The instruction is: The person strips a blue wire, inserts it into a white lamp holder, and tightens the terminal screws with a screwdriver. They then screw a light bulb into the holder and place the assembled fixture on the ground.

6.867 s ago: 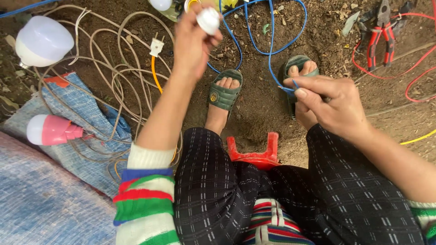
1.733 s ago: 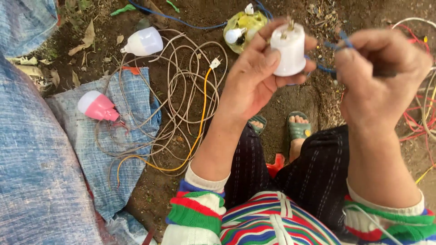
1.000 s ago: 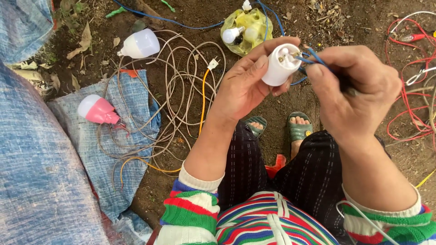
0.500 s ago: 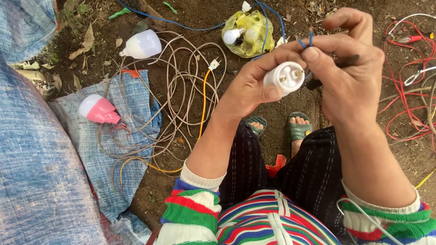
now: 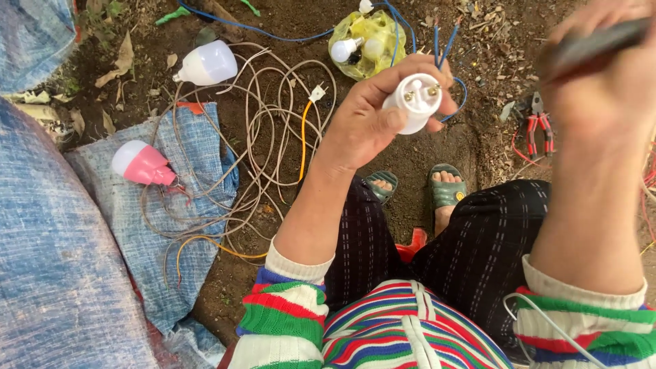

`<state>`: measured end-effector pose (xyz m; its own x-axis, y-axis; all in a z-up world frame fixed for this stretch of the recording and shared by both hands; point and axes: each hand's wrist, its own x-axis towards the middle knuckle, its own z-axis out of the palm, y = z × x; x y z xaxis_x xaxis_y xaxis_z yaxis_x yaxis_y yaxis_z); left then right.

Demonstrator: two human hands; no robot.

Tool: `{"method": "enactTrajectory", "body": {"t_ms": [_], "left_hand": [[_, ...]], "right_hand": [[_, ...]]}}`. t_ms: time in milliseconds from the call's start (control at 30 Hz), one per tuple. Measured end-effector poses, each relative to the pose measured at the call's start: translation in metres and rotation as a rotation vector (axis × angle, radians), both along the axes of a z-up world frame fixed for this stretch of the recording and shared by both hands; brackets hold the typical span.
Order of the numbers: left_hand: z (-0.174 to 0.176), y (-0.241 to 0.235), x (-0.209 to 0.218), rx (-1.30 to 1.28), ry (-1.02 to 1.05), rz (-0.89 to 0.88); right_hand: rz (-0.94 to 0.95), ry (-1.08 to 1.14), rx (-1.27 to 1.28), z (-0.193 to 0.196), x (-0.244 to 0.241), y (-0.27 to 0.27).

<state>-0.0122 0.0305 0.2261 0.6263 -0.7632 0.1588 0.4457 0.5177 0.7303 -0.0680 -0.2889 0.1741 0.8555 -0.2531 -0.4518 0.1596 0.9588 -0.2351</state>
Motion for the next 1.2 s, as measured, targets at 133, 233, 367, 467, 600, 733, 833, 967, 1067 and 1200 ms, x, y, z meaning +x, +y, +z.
{"method": "enactTrajectory", "body": {"t_ms": [133, 233, 367, 467, 600, 733, 833, 967, 1067, 1200], "left_hand": [[-0.009, 0.001, 0.001, -0.053, 0.119, 0.010], [-0.022, 0.002, 0.002, -0.142, 0.229, 0.031], [-0.017, 0.002, 0.004, -0.121, 0.218, 0.052], [-0.015, 0.002, 0.004, -0.139, 0.225, 0.052], [-0.019, 0.003, 0.003, -0.120, 0.207, 0.065], [-0.019, 0.002, 0.005, -0.121, 0.177, 0.039], [-0.020, 0.001, 0.004, -0.121, 0.185, 0.030], [-0.021, -0.001, 0.003, -0.069, 0.175, 0.027], [-0.024, -0.002, 0.002, -0.061, 0.198, 0.041], [-0.023, -0.001, 0.003, -0.066, 0.189, 0.043]], "right_hand": [[0.347, 0.232, -0.388, 0.091, 0.009, 0.086], [-0.148, 0.220, 0.079, 0.000, 0.014, 0.016], [-0.222, 0.308, -0.074, 0.040, 0.020, 0.053], [0.246, 0.243, -0.399, 0.062, 0.007, 0.075], [0.180, 0.183, -0.098, 0.036, 0.007, 0.050], [-0.286, 0.176, -0.095, 0.040, 0.002, 0.062], [-0.153, 0.179, -0.123, 0.037, -0.004, 0.053], [0.041, 0.179, -0.156, 0.050, -0.010, 0.057], [0.286, 0.203, -0.771, 0.072, -0.010, 0.080], [0.279, 0.207, -1.891, 0.052, -0.027, 0.066]]}}
